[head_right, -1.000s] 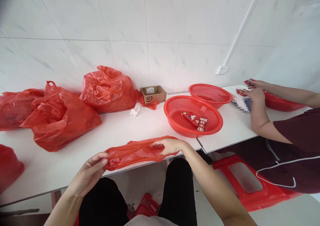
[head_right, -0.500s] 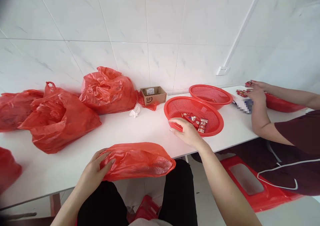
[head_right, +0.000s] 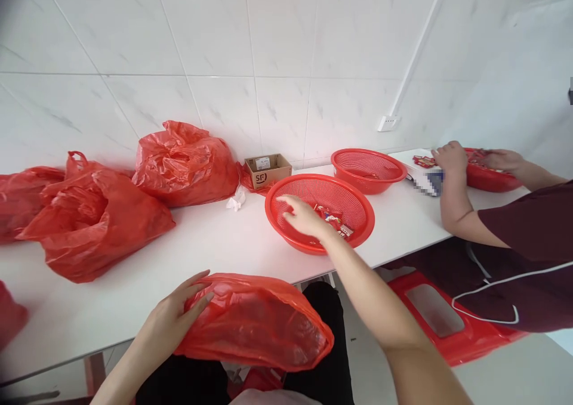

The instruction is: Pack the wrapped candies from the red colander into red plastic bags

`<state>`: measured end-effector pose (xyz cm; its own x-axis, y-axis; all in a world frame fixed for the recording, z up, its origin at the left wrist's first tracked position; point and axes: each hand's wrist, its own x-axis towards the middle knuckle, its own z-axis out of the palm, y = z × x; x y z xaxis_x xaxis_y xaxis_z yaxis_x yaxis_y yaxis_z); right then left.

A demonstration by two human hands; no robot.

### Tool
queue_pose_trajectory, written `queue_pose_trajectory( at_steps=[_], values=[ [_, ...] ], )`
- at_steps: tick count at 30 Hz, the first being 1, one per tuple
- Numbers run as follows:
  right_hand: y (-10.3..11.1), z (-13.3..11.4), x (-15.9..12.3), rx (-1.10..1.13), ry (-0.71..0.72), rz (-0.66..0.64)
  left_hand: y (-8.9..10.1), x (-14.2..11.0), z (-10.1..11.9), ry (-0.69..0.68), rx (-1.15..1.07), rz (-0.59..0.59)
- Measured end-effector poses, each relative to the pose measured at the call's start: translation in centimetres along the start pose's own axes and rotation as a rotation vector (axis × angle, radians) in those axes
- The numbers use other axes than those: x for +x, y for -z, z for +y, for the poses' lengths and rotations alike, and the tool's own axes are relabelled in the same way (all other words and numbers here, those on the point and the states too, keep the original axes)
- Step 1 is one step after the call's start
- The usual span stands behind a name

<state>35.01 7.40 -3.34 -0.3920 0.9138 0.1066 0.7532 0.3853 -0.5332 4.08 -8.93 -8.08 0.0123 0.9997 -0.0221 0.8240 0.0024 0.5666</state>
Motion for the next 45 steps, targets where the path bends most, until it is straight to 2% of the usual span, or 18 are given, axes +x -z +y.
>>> queue_pose_trajectory(
  at_steps=[2, 4, 7, 12, 16, 18, 20, 22, 24, 26, 27, 29, 31, 33, 36, 39, 41, 45],
  values=[
    [2.3, 1.9, -0.3, -0.225, -0.157, -0.209, 0.3, -0.4, -0.7, 0.029, 0.012, -0.028],
    [3.6, 3.7, -1.2, -0.333, -0.255, -0.370, 0.6, -0.8, -1.4, 0.080, 0.050, -0.083],
    [3.4, 5.2, -2.7, -0.411, -0.318, -0.446, 1.0, -0.6, -1.8, 0.118, -0.034, -0.100],
    [1.8, 5.8, -3.0, -0.483, -0.341, -0.406, 1.2, 1.1, -0.3, 0.209, -0.624, -0.044],
    [3.7, 5.3, -2.0, -0.448, -0.328, -0.366, 0.8, 2.1, 0.4, 0.330, -1.057, 0.119],
    [5.0, 3.9, -2.1, -0.343, -0.264, -0.269, 0.4, 2.3, 0.2, 0.368, -1.164, 0.178],
    [5.3, 1.3, -2.7, -0.042, -0.153, -0.133, -0.2, 2.5, 0.1, 0.379, -1.207, 0.181],
    [3.9, -2.3, -3.6, 0.394, -0.008, -0.061, -0.7, 2.7, 0.3, 0.363, -1.221, 0.147],
    [0.6, -5.8, -4.2, 0.625, 0.156, -0.154, -1.2, 2.8, 0.7, 0.325, -1.222, 0.098],
    [-3.8, -8.3, -4.4, 0.556, 0.266, -0.217, -1.6, 2.7, 1.1, 0.279, -1.225, 0.047],
    [-6.0, -9.0, -4.3, 0.471, 0.282, -0.190, -1.7, 2.6, 1.2, 0.259, -1.228, 0.027],
    [-9.8, -9.2, -3.9, 0.268, 0.271, -0.235, -1.5, 2.3, 1.1, 0.231, -1.214, -0.004],
    [-12.1, -8.1, -3.2, 0.095, 0.264, -0.315, -0.9, 1.9, 0.5, 0.222, -1.156, -0.017],
    [-12.7, -6.6, -2.3, 0.004, 0.257, -0.365, 0.1, 1.5, -0.4, 0.222, -1.079, 0.001],
    [-11.3, -4.7, -1.1, -0.019, 0.211, -0.379, 1.8, 1.3, -2.0, 0.250, -1.045, 0.108],
    [-8.7, -4.5, -0.8, -0.032, 0.139, -0.446, 2.5, 1.4, -3.2, 0.277, -1.010, 0.225],
    [-6.6, -5.3, -1.4, -0.038, 0.122, -0.483, 2.1, 1.6, -3.3, 0.267, -0.899, 0.246],
    [-1.5, -6.6, -3.0, 0.096, 0.275, -0.467, 0.5, 2.1, -2.6, 0.202, -0.751, 0.198]
  ],
)
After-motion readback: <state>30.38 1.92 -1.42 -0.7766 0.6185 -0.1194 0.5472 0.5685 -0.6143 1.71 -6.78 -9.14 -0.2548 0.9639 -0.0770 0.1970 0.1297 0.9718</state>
